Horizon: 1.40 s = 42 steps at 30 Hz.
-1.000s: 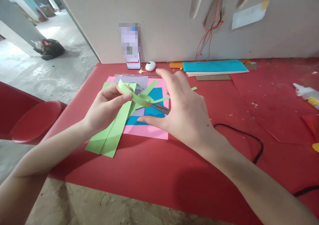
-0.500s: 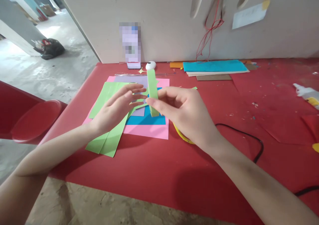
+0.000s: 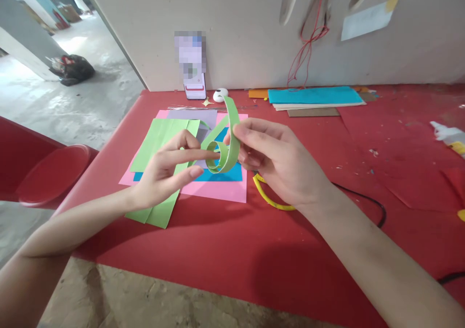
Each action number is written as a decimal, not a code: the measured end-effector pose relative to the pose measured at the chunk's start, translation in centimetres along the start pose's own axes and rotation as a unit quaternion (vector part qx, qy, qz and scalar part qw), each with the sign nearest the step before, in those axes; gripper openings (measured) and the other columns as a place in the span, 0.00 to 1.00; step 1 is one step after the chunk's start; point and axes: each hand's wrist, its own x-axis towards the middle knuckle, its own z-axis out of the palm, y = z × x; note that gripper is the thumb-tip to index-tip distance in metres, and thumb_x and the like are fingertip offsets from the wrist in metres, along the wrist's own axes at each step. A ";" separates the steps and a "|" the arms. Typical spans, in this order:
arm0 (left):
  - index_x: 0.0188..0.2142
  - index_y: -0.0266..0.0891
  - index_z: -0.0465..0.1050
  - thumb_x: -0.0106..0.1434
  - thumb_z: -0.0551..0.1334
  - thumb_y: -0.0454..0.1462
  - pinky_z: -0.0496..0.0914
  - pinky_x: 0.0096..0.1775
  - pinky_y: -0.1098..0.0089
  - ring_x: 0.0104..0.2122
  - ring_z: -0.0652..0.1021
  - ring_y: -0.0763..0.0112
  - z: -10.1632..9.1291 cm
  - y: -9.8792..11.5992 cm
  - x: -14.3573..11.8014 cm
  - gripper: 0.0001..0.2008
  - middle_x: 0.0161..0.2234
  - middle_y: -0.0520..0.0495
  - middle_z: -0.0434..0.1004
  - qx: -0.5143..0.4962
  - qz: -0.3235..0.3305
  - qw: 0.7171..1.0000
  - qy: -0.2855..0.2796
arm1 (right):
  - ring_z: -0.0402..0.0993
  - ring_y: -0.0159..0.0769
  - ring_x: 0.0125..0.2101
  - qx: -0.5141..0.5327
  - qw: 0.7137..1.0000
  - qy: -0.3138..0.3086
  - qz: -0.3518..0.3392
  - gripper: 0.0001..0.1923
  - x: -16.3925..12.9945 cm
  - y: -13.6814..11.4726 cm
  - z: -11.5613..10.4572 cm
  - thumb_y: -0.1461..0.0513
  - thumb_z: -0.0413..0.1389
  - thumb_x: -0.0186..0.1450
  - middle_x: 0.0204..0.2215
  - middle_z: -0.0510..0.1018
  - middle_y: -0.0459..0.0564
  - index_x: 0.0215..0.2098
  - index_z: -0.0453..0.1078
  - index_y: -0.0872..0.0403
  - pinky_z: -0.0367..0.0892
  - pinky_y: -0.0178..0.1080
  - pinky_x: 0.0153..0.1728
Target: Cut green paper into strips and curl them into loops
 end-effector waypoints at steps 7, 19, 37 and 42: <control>0.28 0.44 0.79 0.57 0.62 0.33 0.61 0.33 0.66 0.25 0.65 0.74 0.3 -0.1 -0.2 0.07 0.23 0.52 0.62 -0.012 0.032 0.999 0.005 | 0.50 0.24 0.18 -0.021 1.000 0.003 -0.006 0.04 0.2 0.1 -0.1 0.61 0.56 0.60 0.15 0.58 0.38 0.29 0.69 0.53 0.46 0.33 0.19; 0.25 0.46 0.78 0.55 0.66 0.43 0.67 0.38 0.70 0.34 0.69 0.73 0.1 -0.7 -0.1 0.06 0.30 0.52 0.69 -0.382 -0.223 0.897 0.014 | 0.67 0.31 0.29 -0.463 0.857 0.102 -0.202 0.16 0.5 0.6 -1.1 0.65 0.53 0.60 0.44 0.71 0.50 0.46 0.67 0.51 0.65 0.36 0.28; 0.26 0.43 0.77 0.55 0.66 0.41 0.71 0.42 0.72 0.32 0.76 0.77 0.3 -0.9 0.4 0.06 0.27 0.55 0.75 -0.413 -0.237 0.876 0.079 | 0.69 0.33 0.16 -0.480 0.844 0.058 -0.231 0.15 -1.6 0.1 0.3 0.62 0.50 0.64 0.18 0.74 0.41 0.50 0.65 0.46 0.65 0.38 0.21; 0.27 0.42 0.76 0.55 0.66 0.41 0.71 0.41 0.73 0.32 0.76 0.78 0.4 -1.1 0.3 0.06 0.27 0.55 0.76 -0.430 -0.245 0.865 0.081 | 0.66 0.31 0.14 -0.510 0.818 0.073 -0.257 0.19 -1.6 -0.3 0.3 0.64 0.49 0.65 0.16 0.72 0.40 0.54 0.62 0.48 0.63 0.37 0.20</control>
